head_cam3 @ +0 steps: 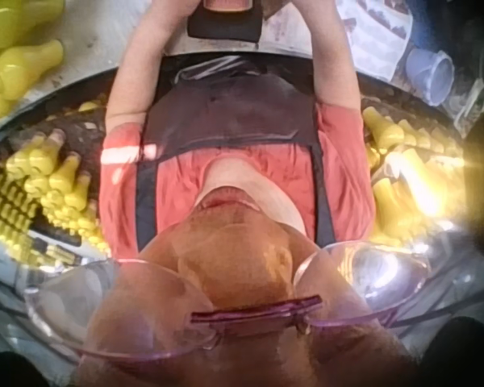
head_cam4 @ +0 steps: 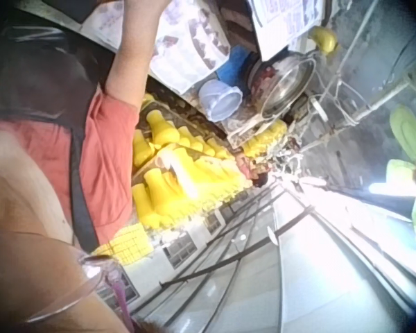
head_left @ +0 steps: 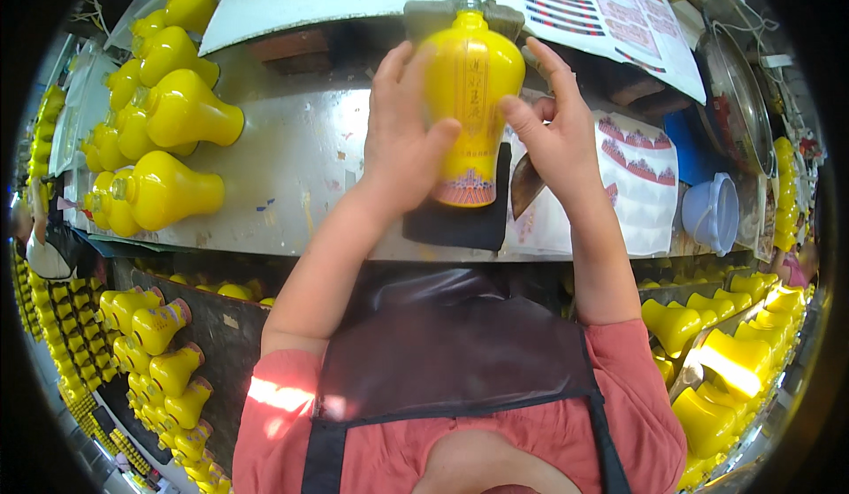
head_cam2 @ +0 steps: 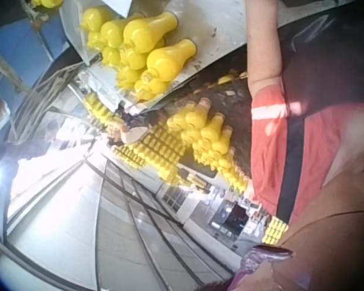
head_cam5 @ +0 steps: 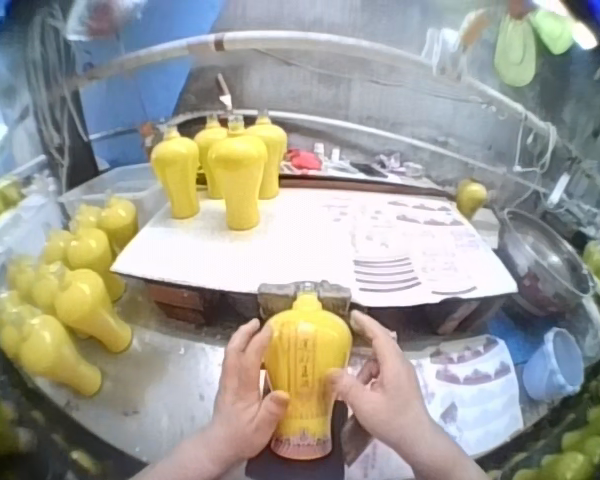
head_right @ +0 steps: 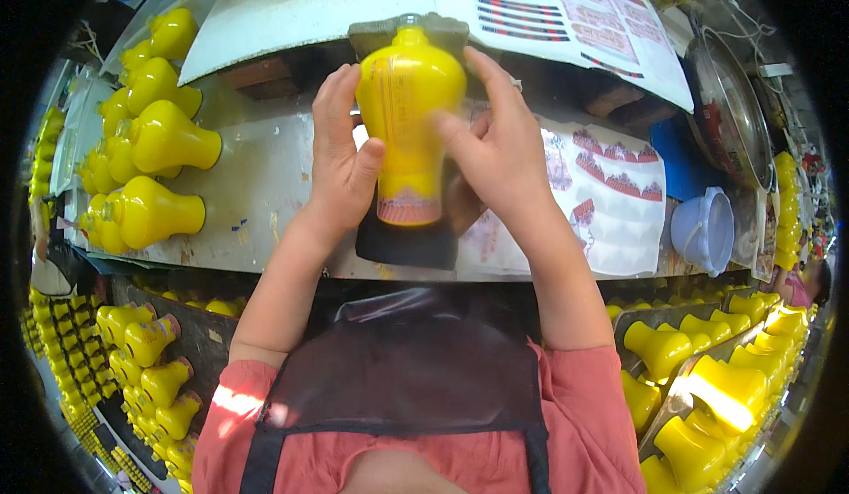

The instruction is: The person applies a paper label to the neck of a yellow bottle, smooths it around the circumference, and places the labeled bottle on a metal table among many similar bottles. The person repeats this process with another bottle.

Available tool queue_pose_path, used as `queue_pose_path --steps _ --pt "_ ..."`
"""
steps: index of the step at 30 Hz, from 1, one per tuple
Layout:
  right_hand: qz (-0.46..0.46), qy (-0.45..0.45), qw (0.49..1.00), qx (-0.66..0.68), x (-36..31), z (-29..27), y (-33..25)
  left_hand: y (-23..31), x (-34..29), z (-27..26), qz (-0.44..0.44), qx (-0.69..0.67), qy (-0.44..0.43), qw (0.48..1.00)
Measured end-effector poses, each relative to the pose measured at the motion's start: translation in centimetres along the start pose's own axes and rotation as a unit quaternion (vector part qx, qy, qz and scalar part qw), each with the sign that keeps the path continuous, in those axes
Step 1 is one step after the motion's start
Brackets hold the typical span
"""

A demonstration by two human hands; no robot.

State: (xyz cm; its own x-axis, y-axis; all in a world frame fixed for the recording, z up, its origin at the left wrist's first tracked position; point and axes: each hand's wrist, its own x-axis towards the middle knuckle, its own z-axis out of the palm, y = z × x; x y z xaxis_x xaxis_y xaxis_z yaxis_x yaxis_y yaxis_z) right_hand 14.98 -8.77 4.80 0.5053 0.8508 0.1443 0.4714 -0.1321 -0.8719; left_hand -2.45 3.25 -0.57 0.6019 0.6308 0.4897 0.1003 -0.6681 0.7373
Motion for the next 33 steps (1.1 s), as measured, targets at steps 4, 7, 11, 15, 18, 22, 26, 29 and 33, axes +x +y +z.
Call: queue_pose_path --steps 4,7,11,15,18,22,26,29,33 --pt "0.011 0.001 1.000 0.008 1.4 0.6 -1.6 1.0 1.3 -0.4 0.039 0.086 -0.011 0.996" --pt "0.014 0.011 1.000 -0.014 2.0 1.1 -2.0 1.4 1.8 -0.2 0.047 0.106 -0.010 0.993" --pt "0.019 0.017 1.000 -0.003 1.9 1.4 -1.5 1.5 2.0 -0.1 0.049 0.105 -0.012 0.993" --pt "0.016 0.020 0.999 0.023 1.7 1.7 -0.9 1.6 2.1 -0.2 0.053 0.122 -0.016 0.991" --pt "0.008 0.023 0.999 0.028 2.0 1.5 -1.2 1.7 2.2 -0.1 0.062 0.136 -0.014 0.989" --pt "0.075 -0.004 0.995 0.058 3.2 0.8 -1.9 1.8 2.3 -0.1 0.071 0.143 -0.007 0.987" --pt "-0.017 0.038 0.992 -0.119 4.5 1.1 -2.1 1.9 2.3 0.0 0.064 0.150 -0.017 0.986" --pt "0.066 0.022 0.997 -0.039 4.9 0.9 -1.8 1.8 2.2 0.0 0.063 0.150 -0.019 0.986" --pt "0.085 0.000 0.996 -0.019 5.1 0.4 -2.1 1.7 2.2 0.1 0.062 0.148 -0.021 0.987"
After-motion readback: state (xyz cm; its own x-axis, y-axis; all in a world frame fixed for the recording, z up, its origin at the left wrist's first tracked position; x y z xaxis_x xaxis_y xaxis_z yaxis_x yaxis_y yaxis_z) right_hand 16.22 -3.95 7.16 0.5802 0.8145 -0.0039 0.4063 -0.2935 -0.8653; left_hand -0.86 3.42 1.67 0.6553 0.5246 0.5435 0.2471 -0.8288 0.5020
